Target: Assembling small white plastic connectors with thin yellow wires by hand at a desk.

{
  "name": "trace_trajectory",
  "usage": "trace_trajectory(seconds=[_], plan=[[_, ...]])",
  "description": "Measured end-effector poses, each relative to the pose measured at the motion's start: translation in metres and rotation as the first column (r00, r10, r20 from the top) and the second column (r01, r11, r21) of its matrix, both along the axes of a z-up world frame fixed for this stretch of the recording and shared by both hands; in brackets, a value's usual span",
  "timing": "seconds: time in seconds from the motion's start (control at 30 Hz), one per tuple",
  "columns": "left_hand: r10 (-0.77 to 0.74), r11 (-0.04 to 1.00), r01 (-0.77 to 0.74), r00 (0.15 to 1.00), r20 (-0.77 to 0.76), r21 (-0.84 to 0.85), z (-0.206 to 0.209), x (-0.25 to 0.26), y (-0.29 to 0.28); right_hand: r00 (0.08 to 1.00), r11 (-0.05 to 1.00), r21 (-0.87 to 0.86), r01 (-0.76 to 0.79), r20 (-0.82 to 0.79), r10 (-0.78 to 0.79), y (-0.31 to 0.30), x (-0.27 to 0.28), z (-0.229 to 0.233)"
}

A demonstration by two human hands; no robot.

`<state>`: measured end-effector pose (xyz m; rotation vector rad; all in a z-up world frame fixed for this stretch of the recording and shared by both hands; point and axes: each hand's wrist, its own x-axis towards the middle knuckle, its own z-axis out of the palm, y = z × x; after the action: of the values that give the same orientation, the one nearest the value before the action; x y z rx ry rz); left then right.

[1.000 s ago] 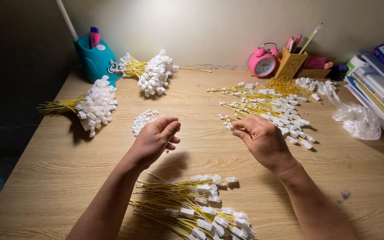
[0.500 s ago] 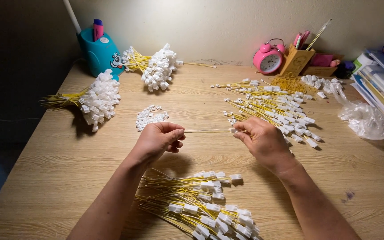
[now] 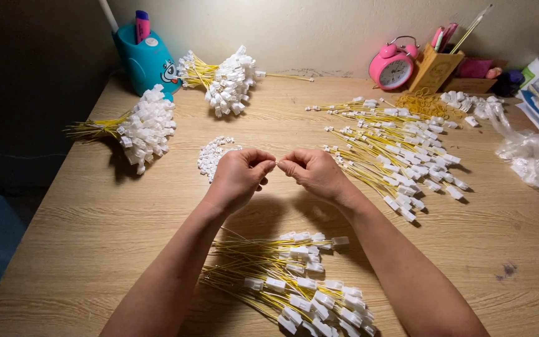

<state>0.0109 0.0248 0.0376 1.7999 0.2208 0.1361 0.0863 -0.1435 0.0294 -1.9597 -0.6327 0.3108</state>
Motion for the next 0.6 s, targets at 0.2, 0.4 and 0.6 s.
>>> trace_trajectory(seconds=[0.2, 0.4, 0.6], plan=[[-0.157, 0.808, 0.056, 0.98, 0.123, 0.587, -0.004, -0.01, 0.047, 0.997, 0.997, -0.02, 0.074, 0.033, -0.074, -0.02, 0.011, -0.002], [-0.271, 0.554, 0.167, 0.963, -0.013, 0.816, -0.005, -0.026, 0.041, 0.996, 0.996, -0.023, 0.084, 0.039, -0.083, -0.027, 0.015, -0.006], [-0.278, 0.431, 0.142, 0.96, -0.018, 0.891, -0.024, -0.015, 0.045, 0.993, 0.993, -0.008, 0.118, 0.025, -0.118, -0.03, 0.018, -0.012]])
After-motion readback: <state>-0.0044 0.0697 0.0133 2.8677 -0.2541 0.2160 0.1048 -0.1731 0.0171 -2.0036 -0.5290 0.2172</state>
